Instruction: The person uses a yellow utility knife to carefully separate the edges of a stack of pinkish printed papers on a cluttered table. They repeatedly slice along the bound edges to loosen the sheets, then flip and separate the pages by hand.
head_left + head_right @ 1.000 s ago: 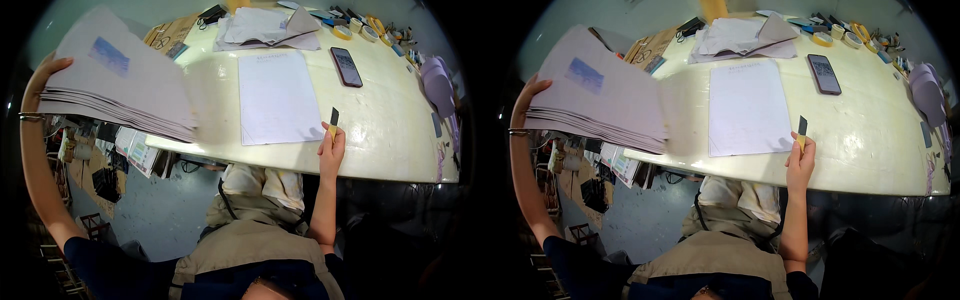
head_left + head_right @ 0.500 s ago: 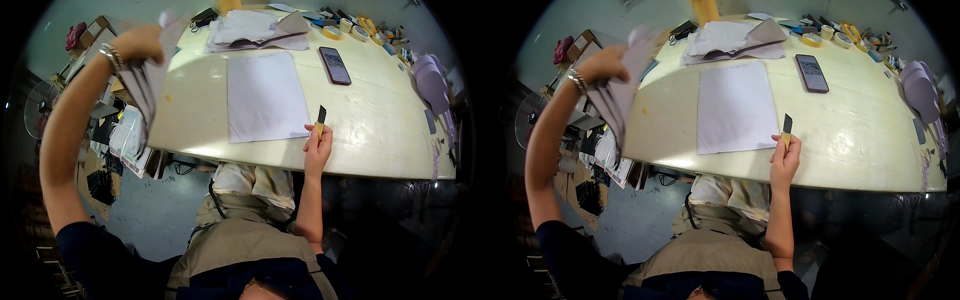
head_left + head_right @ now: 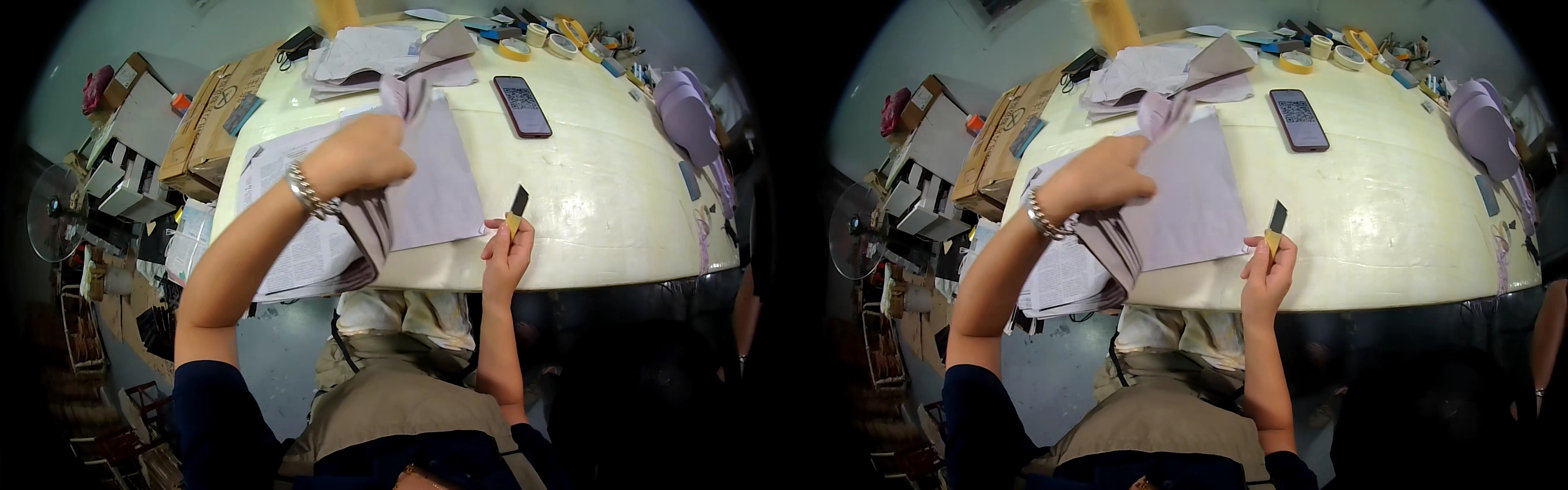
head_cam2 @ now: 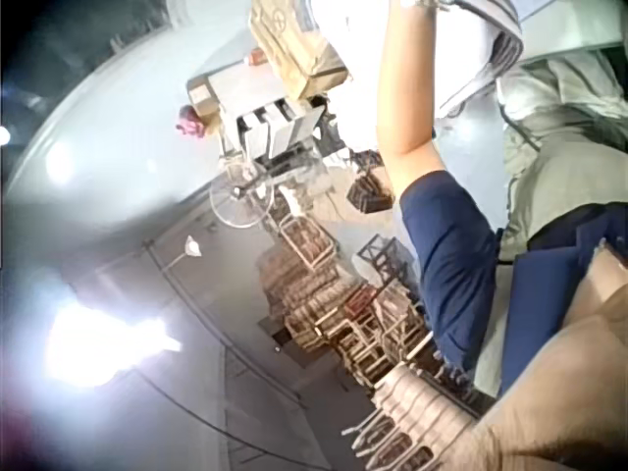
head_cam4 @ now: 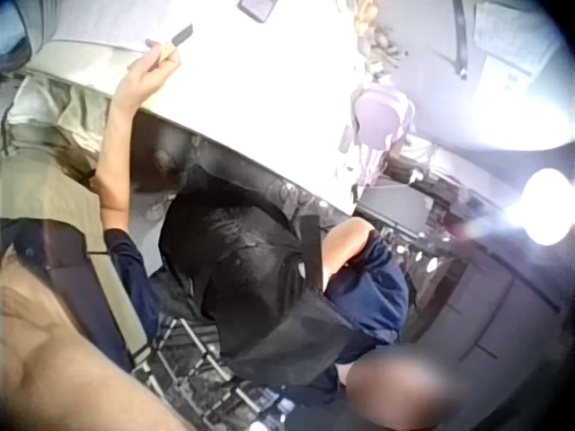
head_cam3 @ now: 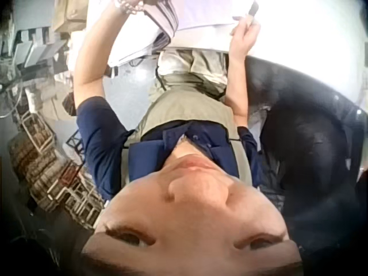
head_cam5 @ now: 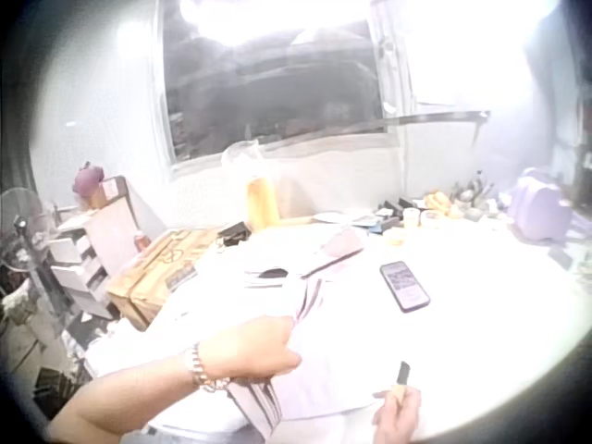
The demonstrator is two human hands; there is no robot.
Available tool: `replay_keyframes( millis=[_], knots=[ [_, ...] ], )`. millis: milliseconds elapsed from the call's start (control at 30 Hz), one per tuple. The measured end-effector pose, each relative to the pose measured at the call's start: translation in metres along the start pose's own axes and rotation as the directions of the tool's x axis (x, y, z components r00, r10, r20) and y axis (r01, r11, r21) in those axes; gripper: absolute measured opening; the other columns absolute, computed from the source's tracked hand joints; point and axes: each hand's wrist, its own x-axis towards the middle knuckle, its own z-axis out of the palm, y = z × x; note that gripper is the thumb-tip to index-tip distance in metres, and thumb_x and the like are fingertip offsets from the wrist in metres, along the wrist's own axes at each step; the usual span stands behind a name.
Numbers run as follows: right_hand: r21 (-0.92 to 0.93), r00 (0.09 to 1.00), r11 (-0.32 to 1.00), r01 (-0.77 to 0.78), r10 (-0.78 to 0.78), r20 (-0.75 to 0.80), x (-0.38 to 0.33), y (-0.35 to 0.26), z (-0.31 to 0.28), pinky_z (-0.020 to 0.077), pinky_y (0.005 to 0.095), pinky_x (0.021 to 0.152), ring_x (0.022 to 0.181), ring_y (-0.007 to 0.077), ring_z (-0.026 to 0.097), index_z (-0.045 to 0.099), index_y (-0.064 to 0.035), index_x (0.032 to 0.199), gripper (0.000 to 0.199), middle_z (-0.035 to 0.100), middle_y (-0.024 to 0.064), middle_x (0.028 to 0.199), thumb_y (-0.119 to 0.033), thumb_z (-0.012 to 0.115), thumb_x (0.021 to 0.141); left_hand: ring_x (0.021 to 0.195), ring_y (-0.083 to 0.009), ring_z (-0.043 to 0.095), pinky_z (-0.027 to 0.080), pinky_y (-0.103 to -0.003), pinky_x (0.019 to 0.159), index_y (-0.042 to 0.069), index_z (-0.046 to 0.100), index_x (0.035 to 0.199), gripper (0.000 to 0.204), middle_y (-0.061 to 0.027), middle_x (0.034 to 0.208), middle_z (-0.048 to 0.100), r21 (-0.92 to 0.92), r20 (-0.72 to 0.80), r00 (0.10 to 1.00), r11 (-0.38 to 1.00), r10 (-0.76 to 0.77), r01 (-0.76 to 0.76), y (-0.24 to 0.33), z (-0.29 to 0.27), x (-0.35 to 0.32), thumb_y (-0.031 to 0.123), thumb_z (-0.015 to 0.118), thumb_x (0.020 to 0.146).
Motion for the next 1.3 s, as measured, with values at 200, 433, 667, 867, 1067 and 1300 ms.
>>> replay_keyframes(
  millis=[200,433,667,867,1067,1300],
  knots=[
    [0.098,0.992,0.992,0.084,-0.074,-0.098,-0.001,0.006,-0.006,0.0293,0.017,0.045,0.05,0.0032,0.039,0.044,-0.0011,0.112,0.017,0.059,0.0106,0.092,-0.011,0.043,0.098,0.083,-0.0424,0.06,0.049,-0.043,0.077,-0.006,0.058,0.09,0.038,-0.0272,0.086,0.062,-0.035,0.198,0.98,0.999,0.02,-0.013,0.041,0.075,0.015,0.029,0.057,0.075],
    [0.096,0.981,0.995,0.033,-0.014,-0.193,-0.005,-0.007,-0.028,0.0268,0.0166,0.043,0.05,0.0024,0.038,0.046,-0.001,0.112,0.017,0.057,0.009,0.09,-0.008,0.046,0.096,0.108,-0.0331,0.053,0.044,-0.043,0.09,0.007,0.059,0.107,0.028,-0.0145,0.124,0.051,-0.148,-0.03,0.879,0.868,0.476,-0.475,0.019,0.098,0.014,0.017,0.058,0.08],
    [-0.147,0.981,0.978,-0.147,0.125,-0.15,-0.019,-0.038,-0.083,0.0328,0.0172,0.045,0.053,0.0033,0.044,0.054,0.0033,0.112,0.021,0.056,0.0021,0.081,-0.007,0.051,0.094,0.127,-0.0292,0.041,0.011,-0.061,0.111,0.012,0.064,0.104,0.043,-0.0065,0.121,0.057,-0.269,0.075,0.612,0.607,0.787,-0.748,0.006,0.119,0.041,-0.001,0.052,0.066],
    [-0.174,0.954,0.939,-0.298,0.299,-0.021,-0.049,-0.061,-0.089,0.0336,0.0162,0.046,0.055,0.0034,0.046,0.05,0.0033,0.121,0.033,0.06,0.0057,0.081,-0.006,0.056,0.09,0.135,-0.0288,0.034,-0.004,-0.059,0.111,0.016,0.069,0.102,0.067,-0.0048,0.131,0.053,-0.401,0.164,0.604,0.612,0.78,-0.682,-0.003,0.106,0.046,-0.012,0.04,0.049],
    [-0.166,0.944,0.933,-0.319,0.327,0.027,-0.054,-0.062,-0.084,0.0332,0.0162,0.05,0.058,0.0022,0.042,0.051,0.0019,0.12,0.032,0.059,0.0048,0.082,-0.007,0.056,0.09,0.136,-0.0294,0.032,0.004,-0.056,0.113,0.016,0.07,0.097,0.054,-0.0053,0.129,0.052,-0.374,-0.024,0.665,0.61,0.747,-0.699,-0.015,0.108,0.052,-0.018,0.049,0.06],
    [-0.137,0.951,0.941,-0.309,0.309,-0.02,-0.046,-0.063,-0.081,0.0337,0.0168,0.052,0.06,0.0025,0.043,0.051,0.0021,0.12,0.031,0.057,0.0031,0.082,-0.008,0.056,0.091,0.106,-0.0184,0.057,0.017,-0.054,0.113,0.016,0.07,0.08,0.013,0.0036,0.089,0.063,-0.306,-0.229,0.587,0.515,0.777,-0.801,0.001,0.114,0.057,0.008,0.073,0.071]
  ],
)
